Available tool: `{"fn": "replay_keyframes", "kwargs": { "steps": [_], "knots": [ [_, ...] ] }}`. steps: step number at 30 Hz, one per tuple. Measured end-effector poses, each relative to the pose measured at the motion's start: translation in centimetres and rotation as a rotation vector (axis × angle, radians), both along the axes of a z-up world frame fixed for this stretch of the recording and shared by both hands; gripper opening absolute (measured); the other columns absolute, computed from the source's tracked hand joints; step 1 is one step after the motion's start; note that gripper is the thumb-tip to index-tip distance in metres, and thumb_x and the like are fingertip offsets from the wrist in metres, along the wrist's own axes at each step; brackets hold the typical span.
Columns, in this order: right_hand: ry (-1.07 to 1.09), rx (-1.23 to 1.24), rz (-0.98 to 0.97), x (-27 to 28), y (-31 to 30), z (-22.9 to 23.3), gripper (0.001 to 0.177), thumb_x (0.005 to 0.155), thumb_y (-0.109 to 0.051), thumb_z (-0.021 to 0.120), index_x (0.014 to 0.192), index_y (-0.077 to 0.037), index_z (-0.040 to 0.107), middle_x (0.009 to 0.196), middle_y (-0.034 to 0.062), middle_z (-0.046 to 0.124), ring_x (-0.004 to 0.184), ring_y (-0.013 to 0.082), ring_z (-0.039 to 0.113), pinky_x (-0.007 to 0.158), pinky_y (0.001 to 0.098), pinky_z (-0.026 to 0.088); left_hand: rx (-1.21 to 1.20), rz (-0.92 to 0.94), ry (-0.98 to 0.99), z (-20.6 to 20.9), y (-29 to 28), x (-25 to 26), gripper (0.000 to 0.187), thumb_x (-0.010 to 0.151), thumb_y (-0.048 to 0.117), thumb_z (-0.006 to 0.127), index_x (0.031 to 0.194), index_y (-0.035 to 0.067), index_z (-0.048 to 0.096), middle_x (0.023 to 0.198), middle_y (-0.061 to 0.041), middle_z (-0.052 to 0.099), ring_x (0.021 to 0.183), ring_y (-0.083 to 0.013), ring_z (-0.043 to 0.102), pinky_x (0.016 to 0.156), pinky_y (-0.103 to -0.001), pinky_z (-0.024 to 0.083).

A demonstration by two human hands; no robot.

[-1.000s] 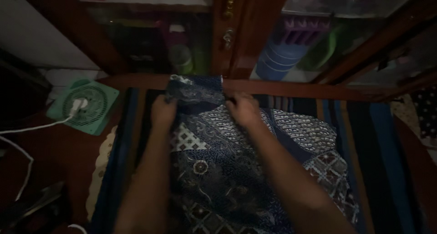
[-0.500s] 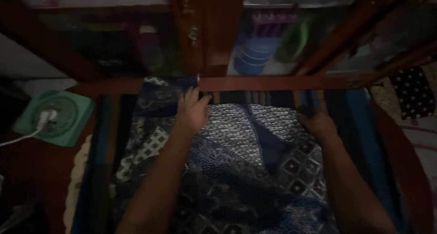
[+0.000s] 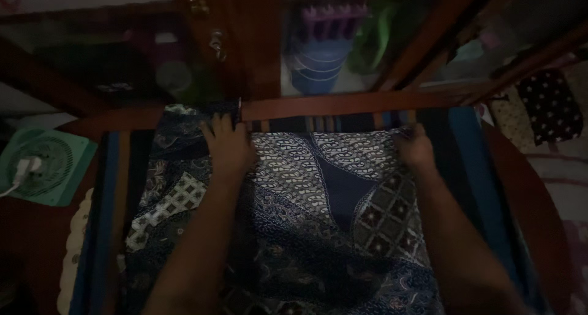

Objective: The person irons a patterned cloth on a round wooden table. They repeatedly smooth the fabric with their hands, pick up the iron, and press it across different sections of the cloth, occasionally repositioning the material to reach new areas.

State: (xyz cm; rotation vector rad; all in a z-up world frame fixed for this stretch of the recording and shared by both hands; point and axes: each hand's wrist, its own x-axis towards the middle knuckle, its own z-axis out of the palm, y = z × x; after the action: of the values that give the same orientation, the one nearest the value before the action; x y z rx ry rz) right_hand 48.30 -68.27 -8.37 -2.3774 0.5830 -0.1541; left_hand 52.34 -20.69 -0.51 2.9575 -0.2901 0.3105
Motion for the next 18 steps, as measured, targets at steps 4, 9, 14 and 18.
{"fn": "replay_keyframes", "kwargs": {
  "steps": [4, 9, 14, 18],
  "knots": [
    [-0.043, -0.120, 0.028, -0.5, 2.5, 1.5, 0.049, 0.093, -0.026, 0.073, 0.131, 0.000, 0.056, 0.118, 0.0297, 0.069, 0.110, 0.0467, 0.067, 0.091, 0.0504, 0.053, -0.009, 0.055, 0.017, -1.0, -0.2, -0.1, 0.037, 0.081, 0.022, 0.073, 0.112, 0.002, 0.072, 0.139, -0.030, 0.051, 0.143, -0.0501, 0.035, 0.116, -0.074, 0.012],
    [-0.056, -0.195, 0.052, -0.9, 4.0, 3.2, 0.051, 0.097, -0.028, 0.065, 0.137, -0.001, 0.051, 0.121, 0.0309, 0.068, 0.110, 0.0490, 0.066, 0.093, 0.0530, 0.052, -0.019, 0.061, 0.005, -1.5, 0.9, 0.4, 0.036, 0.093, 0.029, 0.071, 0.116, 0.001, 0.071, 0.147, -0.033, 0.047, 0.150, -0.0500, 0.030, 0.121, -0.073, 0.011],
    [0.085, -0.187, -0.052, -1.2, 4.6, 4.8, 0.049, 0.100, -0.028, 0.064, 0.140, -0.004, 0.051, 0.127, 0.0300, 0.064, 0.115, 0.0478, 0.062, 0.097, 0.0537, 0.047, 0.087, 0.123, -0.152, -2.4, 2.3, 2.0, 0.071, 0.081, 0.031, 0.073, 0.144, 0.004, 0.053, 0.156, -0.037, 0.039, 0.146, -0.0519, 0.028, 0.114, -0.070, 0.012],
    [-0.111, -0.333, -0.095, -2.0, 5.9, 5.2, 0.047, 0.099, -0.026, 0.070, 0.134, 0.001, 0.055, 0.130, 0.0315, 0.061, 0.119, 0.0483, 0.060, 0.099, 0.0537, 0.048, -0.057, 0.347, -0.121, -2.4, 5.9, -0.1, 0.085, 0.087, 0.028, 0.073, 0.161, 0.004, 0.038, 0.157, -0.036, 0.037, 0.146, -0.0497, 0.032, 0.116, -0.066, 0.016]
  ]
}}
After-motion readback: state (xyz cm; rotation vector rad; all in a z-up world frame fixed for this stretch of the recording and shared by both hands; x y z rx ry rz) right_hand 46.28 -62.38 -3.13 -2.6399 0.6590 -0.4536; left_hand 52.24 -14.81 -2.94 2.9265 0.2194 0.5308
